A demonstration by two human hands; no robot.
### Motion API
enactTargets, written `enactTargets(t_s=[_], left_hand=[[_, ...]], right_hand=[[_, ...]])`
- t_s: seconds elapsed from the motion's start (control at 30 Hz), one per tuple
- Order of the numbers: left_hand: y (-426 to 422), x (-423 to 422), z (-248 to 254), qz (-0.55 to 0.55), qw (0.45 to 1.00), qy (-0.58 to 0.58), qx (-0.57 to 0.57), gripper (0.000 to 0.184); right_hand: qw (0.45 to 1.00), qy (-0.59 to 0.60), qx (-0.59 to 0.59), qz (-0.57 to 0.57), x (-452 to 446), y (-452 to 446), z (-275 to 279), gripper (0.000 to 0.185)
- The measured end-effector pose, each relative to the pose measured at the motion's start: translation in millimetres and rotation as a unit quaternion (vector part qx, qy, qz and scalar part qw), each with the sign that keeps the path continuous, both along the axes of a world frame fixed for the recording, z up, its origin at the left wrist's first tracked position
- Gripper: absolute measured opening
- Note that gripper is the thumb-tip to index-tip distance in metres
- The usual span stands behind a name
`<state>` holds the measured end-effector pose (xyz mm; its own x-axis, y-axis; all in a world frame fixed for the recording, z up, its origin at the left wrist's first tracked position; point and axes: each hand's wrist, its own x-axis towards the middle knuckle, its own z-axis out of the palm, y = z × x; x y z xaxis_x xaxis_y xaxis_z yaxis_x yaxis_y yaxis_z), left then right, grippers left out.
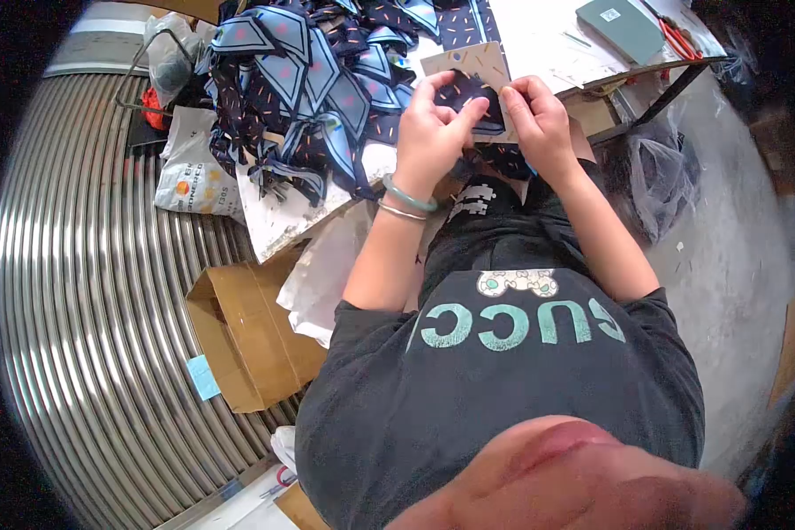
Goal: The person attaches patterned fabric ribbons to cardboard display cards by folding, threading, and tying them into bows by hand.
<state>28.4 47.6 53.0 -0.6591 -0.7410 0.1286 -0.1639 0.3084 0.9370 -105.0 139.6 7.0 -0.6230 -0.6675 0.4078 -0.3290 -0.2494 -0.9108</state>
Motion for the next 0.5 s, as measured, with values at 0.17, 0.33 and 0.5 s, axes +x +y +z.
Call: enactTargets(t_s=[0.17, 0.33, 0.5], left_hand=[[-26, -16, -13, -0.074, 0.987, -0.093, -0.107, 0.025], [-30, -29, 5, -0.098, 0.928, 0.012, -0.358, 0.024], [-28, -30, 3, -0.16, 0.928, -0.06, -0.33, 0.029]], right_hand=[[1.0, -0.019, -0.005, -0.004, -11, -4, -14, 0.017], [0.998, -0.038, 0.051, 0.022, -23, -1, -12, 0.02], [0.997, -0.02, 0.05, 0.05, -26, 0, -7, 0.021]])
